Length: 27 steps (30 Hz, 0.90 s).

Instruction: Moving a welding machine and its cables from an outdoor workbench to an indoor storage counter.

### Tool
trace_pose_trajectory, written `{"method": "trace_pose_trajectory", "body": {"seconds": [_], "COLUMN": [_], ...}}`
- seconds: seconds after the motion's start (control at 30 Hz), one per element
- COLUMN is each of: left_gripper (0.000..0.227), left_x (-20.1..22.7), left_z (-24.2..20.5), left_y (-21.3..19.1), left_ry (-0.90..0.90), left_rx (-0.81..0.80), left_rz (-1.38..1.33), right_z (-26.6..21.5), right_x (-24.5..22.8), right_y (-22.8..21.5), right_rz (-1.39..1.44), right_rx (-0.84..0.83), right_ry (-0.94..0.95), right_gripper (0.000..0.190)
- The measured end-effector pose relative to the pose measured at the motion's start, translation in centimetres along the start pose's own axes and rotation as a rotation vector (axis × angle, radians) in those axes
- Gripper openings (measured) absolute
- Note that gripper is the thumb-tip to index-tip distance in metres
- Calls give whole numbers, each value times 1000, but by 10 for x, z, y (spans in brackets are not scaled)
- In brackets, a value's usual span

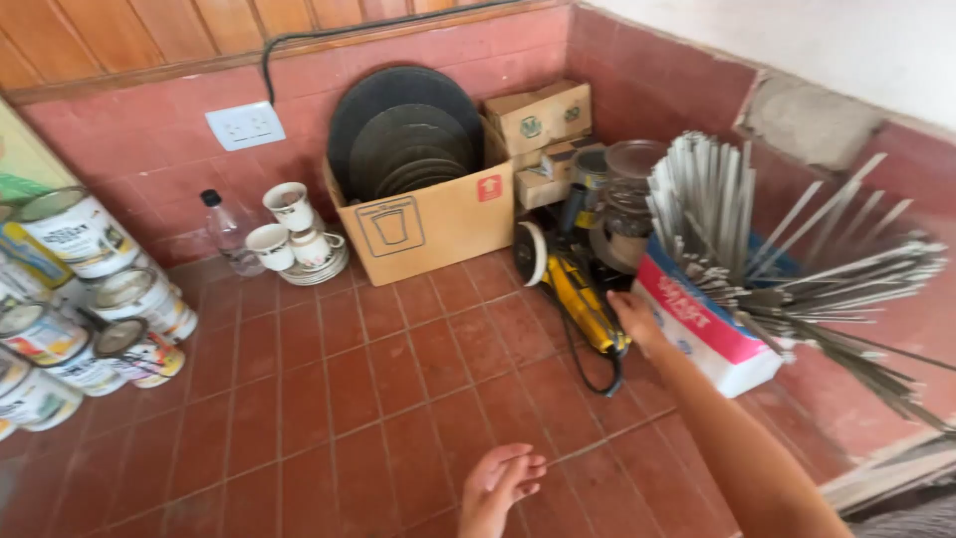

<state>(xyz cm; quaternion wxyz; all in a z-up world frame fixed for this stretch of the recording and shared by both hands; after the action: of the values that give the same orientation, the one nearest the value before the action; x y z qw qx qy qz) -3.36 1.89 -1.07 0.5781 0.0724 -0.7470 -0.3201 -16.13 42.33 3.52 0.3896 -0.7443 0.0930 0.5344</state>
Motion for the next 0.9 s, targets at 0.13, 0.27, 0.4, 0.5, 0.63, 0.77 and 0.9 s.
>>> {"method": "trace_pose_trajectory", "body": {"seconds": [0.13, 0.27, 0.4, 0.5, 0.63, 0.77, 0.9], "left_gripper": [41, 55, 58, 60, 60, 59, 52], "left_x": [-31, -68, -57, -70, -94, -124, -121], "left_z": [9, 12, -27, -32, -52, -76, -130], "left_y": [-21, -39, 7, 31, 81, 126, 172], "left_ry": [-135, -240, -152, -241, -417, -595, -790], "left_rx": [99, 124, 80, -28, -229, -574, -658], "left_rz": [-338, -431, -391, -373, -365, -416, -415], "right_z": [-93, -204, -341, -411, -499, -599, -705], "right_x": [-4, 11, 36, 82, 131, 137, 167], "right_y": [-49, -103, -145, -162, -190, -212, -226], "right_rz": [-66, 468, 893, 1276, 1443, 1475, 1398], "right_rx": [-2, -37, -19, 122, 420, 860, 1209], "right_ry": [64, -4, 323, 350, 279, 165, 128], "right_gripper": [54, 42, 45, 47, 43, 31, 25]}}
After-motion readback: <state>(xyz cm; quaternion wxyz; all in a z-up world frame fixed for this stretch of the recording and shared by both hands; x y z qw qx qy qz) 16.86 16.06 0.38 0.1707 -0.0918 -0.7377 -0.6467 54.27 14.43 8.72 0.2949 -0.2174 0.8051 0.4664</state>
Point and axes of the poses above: each hand's wrist, its own z-axis towards the middle knuckle, its own y-axis out of the palm, x = y × z, the point moved 4 cm from there along z, towards the middle knuckle, and after that the axes turned 10 degrees about y, right-handed, at the moved point
